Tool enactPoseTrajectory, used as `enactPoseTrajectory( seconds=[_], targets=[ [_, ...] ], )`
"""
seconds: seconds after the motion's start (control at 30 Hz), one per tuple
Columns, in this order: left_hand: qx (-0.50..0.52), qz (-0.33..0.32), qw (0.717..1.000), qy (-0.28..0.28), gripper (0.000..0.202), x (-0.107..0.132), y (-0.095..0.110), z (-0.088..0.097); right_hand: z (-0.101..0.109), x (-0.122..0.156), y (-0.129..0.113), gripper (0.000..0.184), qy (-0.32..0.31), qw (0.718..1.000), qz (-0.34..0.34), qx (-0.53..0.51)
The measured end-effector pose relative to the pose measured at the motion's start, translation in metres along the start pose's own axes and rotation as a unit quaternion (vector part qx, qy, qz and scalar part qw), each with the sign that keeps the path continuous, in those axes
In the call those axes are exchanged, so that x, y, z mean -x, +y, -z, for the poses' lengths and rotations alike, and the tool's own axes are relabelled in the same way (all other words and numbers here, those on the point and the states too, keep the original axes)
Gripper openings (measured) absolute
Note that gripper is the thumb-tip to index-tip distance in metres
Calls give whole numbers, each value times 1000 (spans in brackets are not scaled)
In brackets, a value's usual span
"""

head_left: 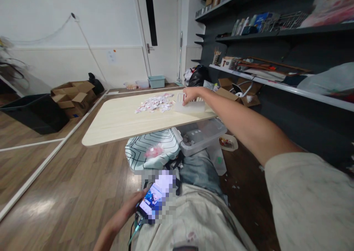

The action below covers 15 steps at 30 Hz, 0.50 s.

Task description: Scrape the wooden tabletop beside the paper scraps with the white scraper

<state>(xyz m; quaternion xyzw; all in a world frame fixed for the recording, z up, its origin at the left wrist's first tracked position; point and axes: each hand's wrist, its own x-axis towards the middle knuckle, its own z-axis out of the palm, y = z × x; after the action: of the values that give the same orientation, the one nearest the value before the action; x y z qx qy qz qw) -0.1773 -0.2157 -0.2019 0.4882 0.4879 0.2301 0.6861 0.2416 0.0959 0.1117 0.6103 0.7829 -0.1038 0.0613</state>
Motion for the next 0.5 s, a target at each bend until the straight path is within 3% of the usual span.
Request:
enactPoseTrajectory(
  seconds=[0.1,0.2,0.4,0.5],
  targets=[
    [-25,34,999,13,91,5,22,-13,0,-9,0,69,10,1000,0,22],
    [-29,54,997,39,96,10,30,-22,-1,-14,5,70,24,998,16,48],
    [-54,63,994,73,90,11,20,-21,-1,-23,14,81,37,997,32,59],
    [-48,34,995,86,89,12,13,-18,-2,-29,17,82,41,997,31,63]
  ],
)
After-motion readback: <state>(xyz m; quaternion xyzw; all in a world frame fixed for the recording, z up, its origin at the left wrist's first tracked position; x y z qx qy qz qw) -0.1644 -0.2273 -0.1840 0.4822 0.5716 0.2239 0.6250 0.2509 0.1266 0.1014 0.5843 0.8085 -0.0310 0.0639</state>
